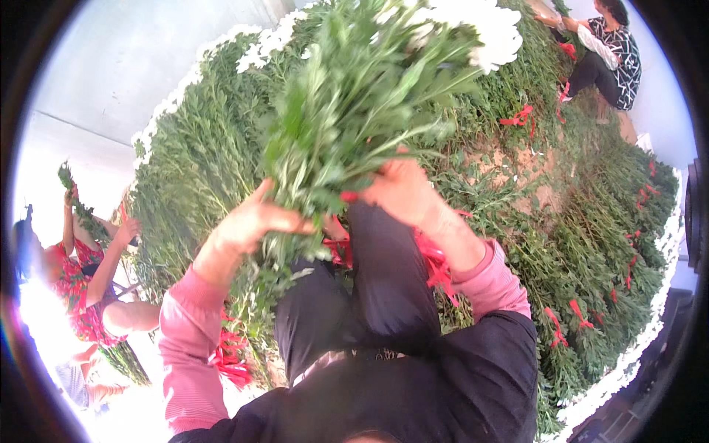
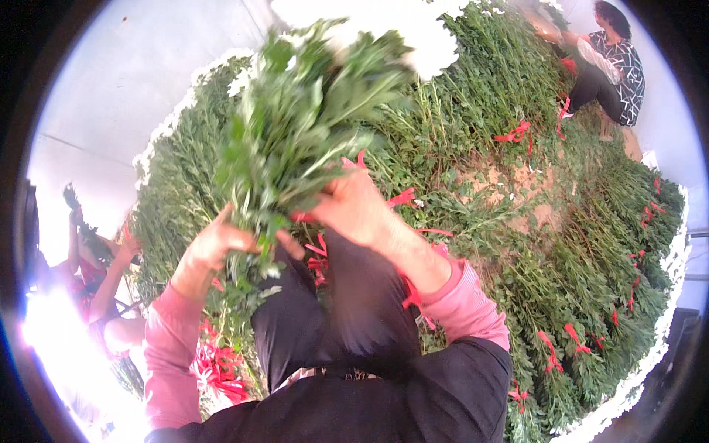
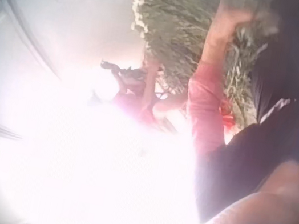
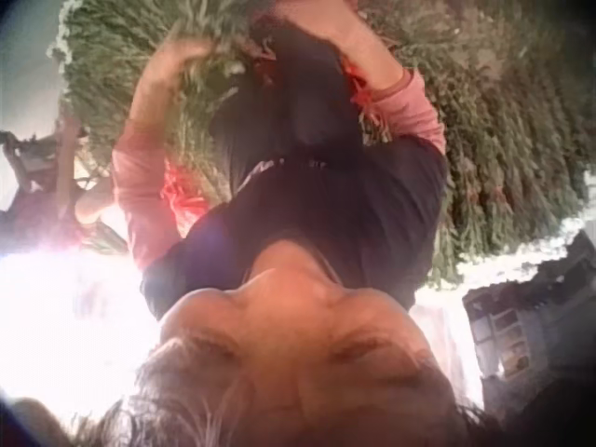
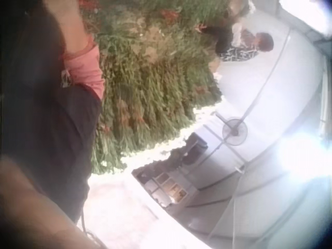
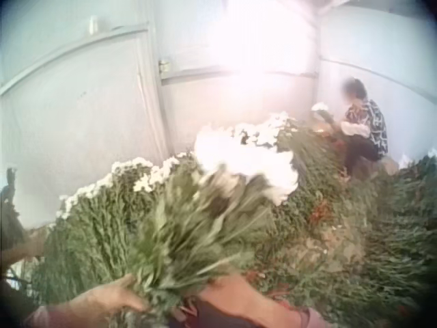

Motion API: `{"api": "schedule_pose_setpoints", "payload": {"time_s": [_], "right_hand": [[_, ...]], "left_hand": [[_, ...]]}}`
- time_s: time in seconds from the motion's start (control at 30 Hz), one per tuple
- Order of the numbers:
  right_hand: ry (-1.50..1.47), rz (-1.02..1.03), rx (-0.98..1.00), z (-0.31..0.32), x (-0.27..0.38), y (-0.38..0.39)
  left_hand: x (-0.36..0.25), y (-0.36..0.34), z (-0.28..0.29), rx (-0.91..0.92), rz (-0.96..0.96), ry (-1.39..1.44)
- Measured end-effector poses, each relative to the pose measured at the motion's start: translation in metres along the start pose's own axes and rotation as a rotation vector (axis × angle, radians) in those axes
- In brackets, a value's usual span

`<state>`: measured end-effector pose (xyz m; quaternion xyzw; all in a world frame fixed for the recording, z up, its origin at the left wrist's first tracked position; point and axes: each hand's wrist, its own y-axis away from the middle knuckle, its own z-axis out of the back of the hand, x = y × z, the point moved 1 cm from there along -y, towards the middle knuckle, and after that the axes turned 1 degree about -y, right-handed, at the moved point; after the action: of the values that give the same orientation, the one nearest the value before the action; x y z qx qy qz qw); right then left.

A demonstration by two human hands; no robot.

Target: The person gathers white chrysanthemum stems from a large pile, aligns them into a bunch, and ties the stems with a red ribbon. The person repeats this process multiple times, creating several tied bouquets.

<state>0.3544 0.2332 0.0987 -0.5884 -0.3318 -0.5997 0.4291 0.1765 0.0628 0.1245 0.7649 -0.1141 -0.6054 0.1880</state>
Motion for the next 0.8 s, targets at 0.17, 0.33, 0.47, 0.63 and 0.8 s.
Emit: {"api": "schedule_pose_setpoints", "payload": {"time_s": [0.17,0.33,0.47,0.63,0.8], "right_hand": [[-0.404,-0.044,-0.036,0.000,-0.021,-0.009],[0.302,0.537,-0.233,0.011,0.002,-0.021],[0.382,0.661,-0.266,0.031,0.021,-0.031],[-0.065,0.488,-0.268,0.053,0.012,-0.029],[-0.103,0.536,-0.423,0.073,-0.003,-0.023]], "left_hand": [[-0.046,-0.015,-0.018,0.002,-0.123,-0.004],[-0.046,-0.018,-0.006,-0.155,-0.113,-0.019],[-0.070,-0.029,-0.027,-0.081,-0.068,0.090],[-0.091,-0.062,-0.040,-0.023,-0.148,-0.088],[-0.104,-0.091,-0.061,0.062,-0.094,0.028]]}}
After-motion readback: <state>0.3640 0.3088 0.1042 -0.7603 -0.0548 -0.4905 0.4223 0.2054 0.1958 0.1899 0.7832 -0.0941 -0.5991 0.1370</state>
